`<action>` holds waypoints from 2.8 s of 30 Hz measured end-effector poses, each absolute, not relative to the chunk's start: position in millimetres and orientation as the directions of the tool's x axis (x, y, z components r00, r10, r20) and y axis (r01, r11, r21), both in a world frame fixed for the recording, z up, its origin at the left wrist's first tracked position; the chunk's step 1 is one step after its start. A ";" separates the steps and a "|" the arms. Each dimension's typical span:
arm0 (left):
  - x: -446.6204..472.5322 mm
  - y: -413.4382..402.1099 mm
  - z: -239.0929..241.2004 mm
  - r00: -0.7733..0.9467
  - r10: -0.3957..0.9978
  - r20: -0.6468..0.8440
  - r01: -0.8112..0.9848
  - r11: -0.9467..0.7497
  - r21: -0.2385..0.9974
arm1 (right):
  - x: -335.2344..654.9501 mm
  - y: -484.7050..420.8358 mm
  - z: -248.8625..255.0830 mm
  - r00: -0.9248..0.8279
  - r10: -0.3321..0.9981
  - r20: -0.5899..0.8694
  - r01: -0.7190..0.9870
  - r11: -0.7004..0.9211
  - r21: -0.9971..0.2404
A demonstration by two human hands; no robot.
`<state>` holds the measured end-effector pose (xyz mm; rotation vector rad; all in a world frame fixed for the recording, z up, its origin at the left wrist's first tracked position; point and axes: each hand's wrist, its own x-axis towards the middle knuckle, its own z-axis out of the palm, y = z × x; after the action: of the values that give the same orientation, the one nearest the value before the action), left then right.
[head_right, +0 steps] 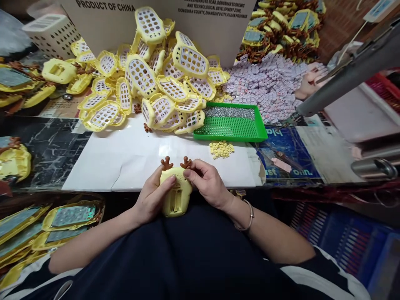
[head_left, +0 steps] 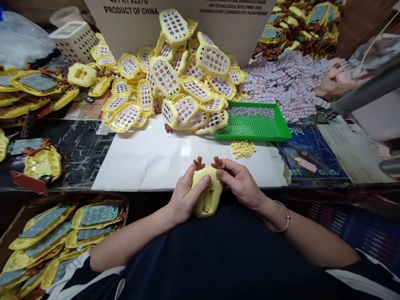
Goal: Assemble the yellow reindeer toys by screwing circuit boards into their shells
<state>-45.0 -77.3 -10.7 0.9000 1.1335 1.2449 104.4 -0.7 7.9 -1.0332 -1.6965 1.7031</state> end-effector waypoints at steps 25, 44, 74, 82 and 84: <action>-33.6 -78.7 24.6 0.202 0.972 -0.121 0.111 0.100 0.989 | 128.3 -2.3 49.5 -0.699 0.713 0.057 0.316 0.380 -0.869; -39.2 -80.2 16.0 0.190 0.980 0.056 0.294 -0.111 0.949 | 130.2 2.3 41.0 -0.642 0.761 -0.092 0.259 0.102 -0.960; -41.0 -75.7 -3.0 0.002 1.000 0.010 -0.052 -0.010 0.999 | 130.2 2.0 20.0 -0.469 0.876 0.109 0.097 0.173 -0.980; -39.3 -71.1 1.7 0.176 0.964 -0.198 -0.192 0.231 0.954 | 135.4 5.7 4.7 -0.579 0.783 -0.226 0.140 -0.178 -0.974; -38.3 -69.7 1.7 0.209 0.948 -0.240 -0.249 0.289 0.924 | 138.6 6.1 1.0 -0.560 0.804 -0.202 0.190 -0.113 -0.975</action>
<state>-38.3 -69.7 1.7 0.8896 0.9977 1.0076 138.6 6.1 1.0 -1.0946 -1.6928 1.7183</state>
